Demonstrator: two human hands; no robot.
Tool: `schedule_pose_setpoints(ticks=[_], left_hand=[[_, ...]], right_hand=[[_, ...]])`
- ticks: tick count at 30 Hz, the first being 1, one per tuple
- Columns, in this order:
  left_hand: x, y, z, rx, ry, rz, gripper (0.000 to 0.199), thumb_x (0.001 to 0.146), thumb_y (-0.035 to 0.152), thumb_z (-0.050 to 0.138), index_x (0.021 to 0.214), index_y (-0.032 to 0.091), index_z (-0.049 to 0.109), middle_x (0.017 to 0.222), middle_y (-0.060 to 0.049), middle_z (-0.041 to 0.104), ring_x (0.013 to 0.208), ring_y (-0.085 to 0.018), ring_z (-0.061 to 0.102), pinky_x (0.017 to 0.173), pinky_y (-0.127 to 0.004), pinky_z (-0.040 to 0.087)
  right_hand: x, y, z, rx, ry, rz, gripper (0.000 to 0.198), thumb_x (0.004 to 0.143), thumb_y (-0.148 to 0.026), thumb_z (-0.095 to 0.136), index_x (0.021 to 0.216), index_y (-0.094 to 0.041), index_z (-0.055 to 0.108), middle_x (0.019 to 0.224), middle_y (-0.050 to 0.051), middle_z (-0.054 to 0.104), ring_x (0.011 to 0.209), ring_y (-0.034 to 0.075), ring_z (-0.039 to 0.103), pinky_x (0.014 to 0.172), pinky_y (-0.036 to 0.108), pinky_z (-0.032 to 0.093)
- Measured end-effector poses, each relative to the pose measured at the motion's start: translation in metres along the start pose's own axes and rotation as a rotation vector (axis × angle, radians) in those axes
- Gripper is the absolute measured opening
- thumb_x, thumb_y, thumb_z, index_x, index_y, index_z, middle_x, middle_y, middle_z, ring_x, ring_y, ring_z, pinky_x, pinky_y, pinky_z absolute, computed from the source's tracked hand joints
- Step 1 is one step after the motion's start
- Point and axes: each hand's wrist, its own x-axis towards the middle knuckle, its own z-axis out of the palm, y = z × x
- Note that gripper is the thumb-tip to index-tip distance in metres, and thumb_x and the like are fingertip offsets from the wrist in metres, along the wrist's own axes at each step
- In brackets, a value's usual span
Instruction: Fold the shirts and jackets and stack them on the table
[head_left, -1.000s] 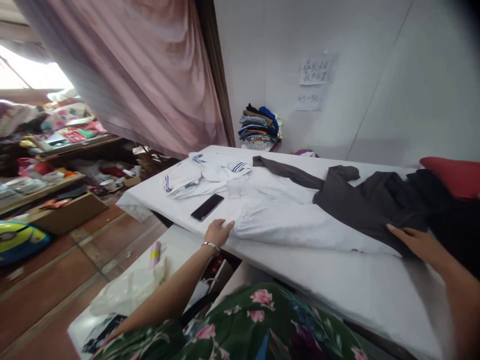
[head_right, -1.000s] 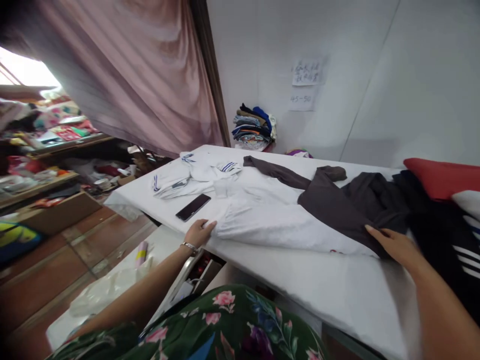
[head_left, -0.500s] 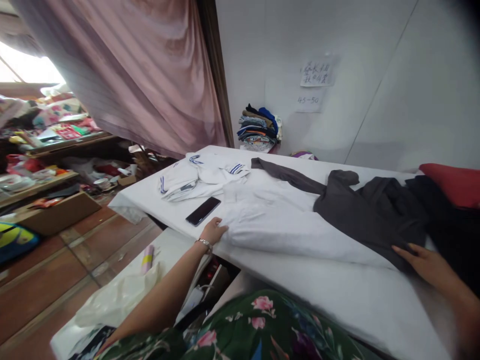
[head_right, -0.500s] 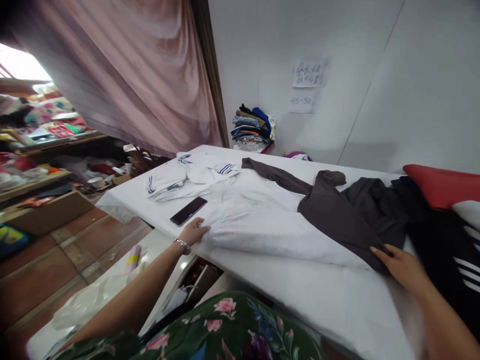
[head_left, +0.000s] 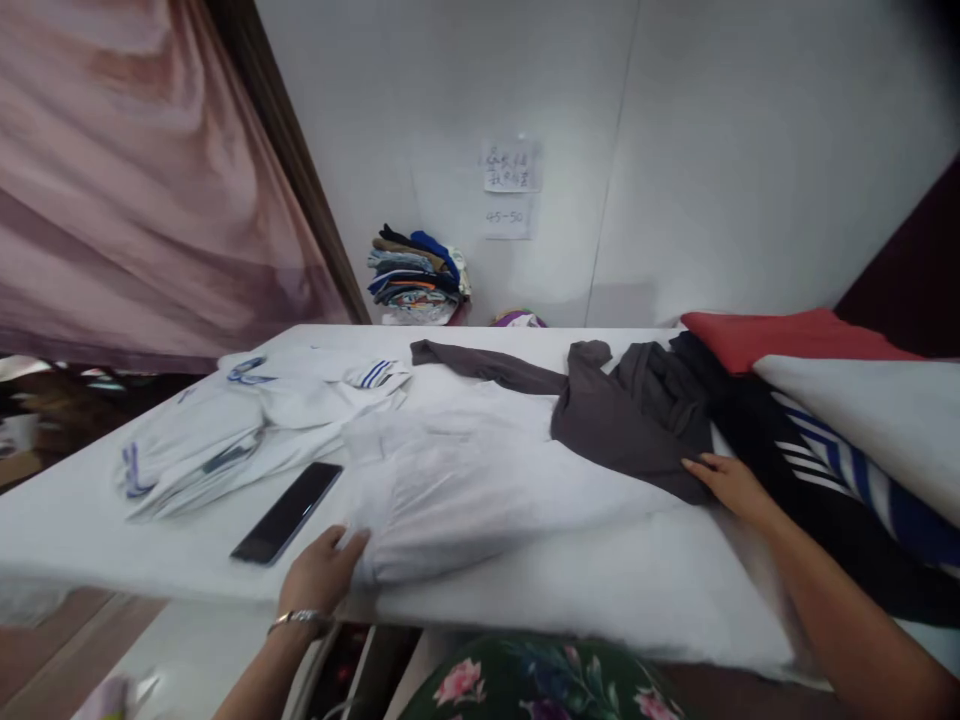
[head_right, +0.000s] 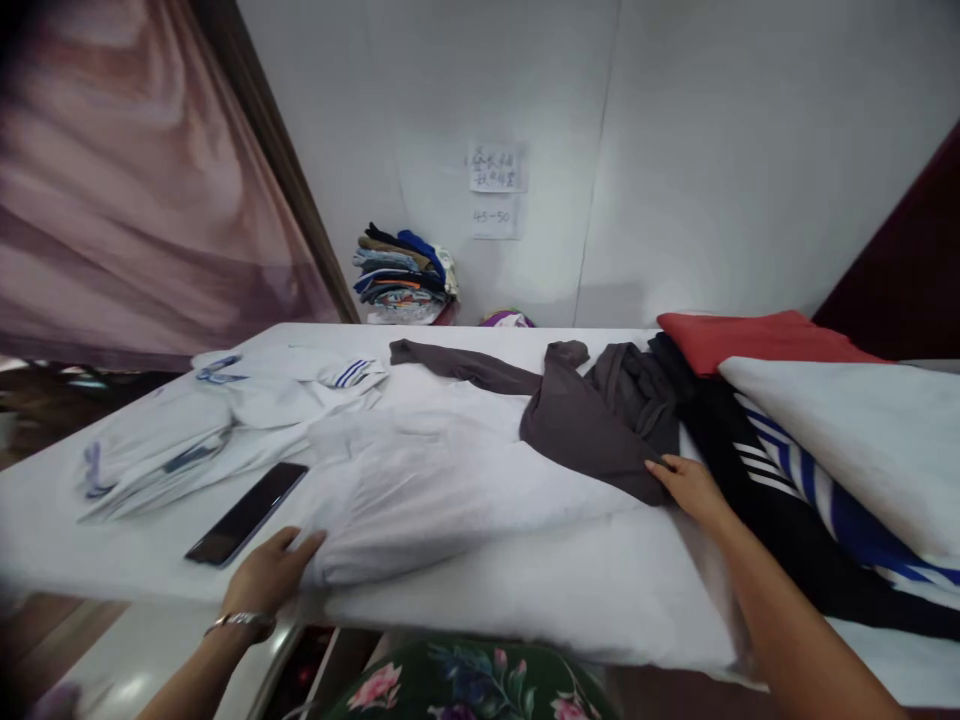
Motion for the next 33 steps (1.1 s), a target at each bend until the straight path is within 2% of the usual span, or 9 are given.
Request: schedule_pose_setpoints(ticks=[2, 4, 8, 11, 15, 19, 22, 27, 33], left_hand=[[0.006, -0.002, -0.006, 0.029, -0.026, 0.008, 0.042, 0.074, 0.057, 0.045, 0.087, 0.021, 0.062, 0.077, -0.008, 0.07, 0.08, -0.029, 0.067, 0.07, -0.036, 0.049], [0.012, 0.004, -0.014, 0.065, 0.034, 0.067, 0.05, 0.074, 0.058, 0.045, 0.1, 0.019, 0.063, 0.092, -0.011, 0.071, 0.088, -0.031, 0.067, 0.075, -0.041, 0.05], [0.018, 0.034, -0.013, 0.115, 0.267, 0.465, 0.057, 0.079, 0.055, 0.042, 0.117, 0.016, 0.06, 0.123, -0.016, 0.062, 0.116, -0.031, 0.056, 0.099, -0.046, 0.042], [0.017, 0.057, 0.008, 0.206, 0.175, 0.659, 0.058, 0.08, 0.051, 0.044, 0.126, 0.018, 0.057, 0.138, -0.012, 0.051, 0.131, -0.029, 0.042, 0.109, -0.049, 0.031], [0.016, 0.061, 0.041, 0.37, 0.006, 0.652, 0.063, 0.083, 0.051, 0.042, 0.136, 0.019, 0.049, 0.145, -0.009, 0.04, 0.137, -0.03, 0.032, 0.11, -0.055, 0.025], [0.021, 0.045, 0.056, 0.376, 0.055, 0.698, 0.064, 0.084, 0.054, 0.042, 0.139, 0.021, 0.046, 0.147, -0.009, 0.037, 0.137, -0.031, 0.031, 0.11, -0.055, 0.026], [0.025, 0.035, 0.063, 0.368, 0.12, 0.741, 0.064, 0.084, 0.056, 0.043, 0.138, 0.023, 0.046, 0.145, -0.007, 0.04, 0.136, -0.03, 0.034, 0.109, -0.054, 0.028], [0.028, 0.026, 0.073, 0.367, 0.229, 0.777, 0.059, 0.087, 0.052, 0.039, 0.14, 0.027, 0.043, 0.146, -0.002, 0.04, 0.137, -0.027, 0.033, 0.113, -0.05, 0.023], [0.036, 0.021, 0.079, 0.339, 0.208, 0.779, 0.065, 0.081, 0.061, 0.044, 0.136, 0.026, 0.049, 0.143, -0.006, 0.045, 0.133, -0.032, 0.039, 0.109, -0.053, 0.029]], right_hand=[[0.003, -0.003, 0.0, 0.001, -0.06, 0.026, 0.028, 0.068, -0.048, 0.059, 0.078, -0.025, 0.072, 0.076, 0.004, 0.073, 0.076, 0.027, 0.068, 0.065, 0.034, 0.054], [0.01, -0.01, -0.001, -0.018, -0.064, 0.041, 0.035, 0.066, -0.046, 0.063, 0.091, -0.024, 0.072, 0.083, 0.005, 0.073, 0.077, 0.027, 0.068, 0.068, 0.035, 0.053], [0.038, -0.044, -0.003, -0.009, 0.023, -0.049, 0.044, 0.073, -0.043, 0.06, 0.11, -0.022, 0.066, 0.092, 0.006, 0.073, 0.081, 0.024, 0.067, 0.075, 0.036, 0.052], [0.075, -0.085, 0.007, 0.06, 0.019, -0.126, 0.035, 0.077, -0.036, 0.057, 0.109, -0.023, 0.067, 0.099, 0.006, 0.072, 0.09, 0.023, 0.066, 0.085, 0.035, 0.049], [0.137, -0.132, 0.037, 0.096, -0.027, -0.077, 0.029, 0.08, -0.029, 0.058, 0.105, -0.019, 0.068, 0.111, 0.009, 0.069, 0.105, 0.024, 0.062, 0.094, 0.035, 0.045], [0.19, -0.15, 0.068, 0.122, -0.021, 0.032, 0.027, 0.08, -0.029, 0.06, 0.101, -0.015, 0.068, 0.12, 0.014, 0.064, 0.121, 0.029, 0.052, 0.101, 0.038, 0.038], [0.215, -0.152, 0.082, 0.175, -0.044, 0.135, 0.023, 0.074, -0.031, 0.068, 0.089, -0.013, 0.069, 0.11, 0.016, 0.067, 0.119, 0.032, 0.053, 0.098, 0.039, 0.041], [0.231, -0.153, 0.089, 0.396, -0.126, 0.22, 0.022, 0.062, -0.029, 0.078, 0.073, -0.015, 0.065, 0.085, 0.01, 0.071, 0.096, 0.027, 0.064, 0.083, 0.033, 0.05], [0.208, -0.138, 0.054, 0.821, -0.087, 0.201, 0.025, 0.079, -0.041, 0.063, 0.092, -0.02, 0.058, 0.079, 0.003, 0.069, 0.073, 0.017, 0.065, 0.071, 0.032, 0.055]])
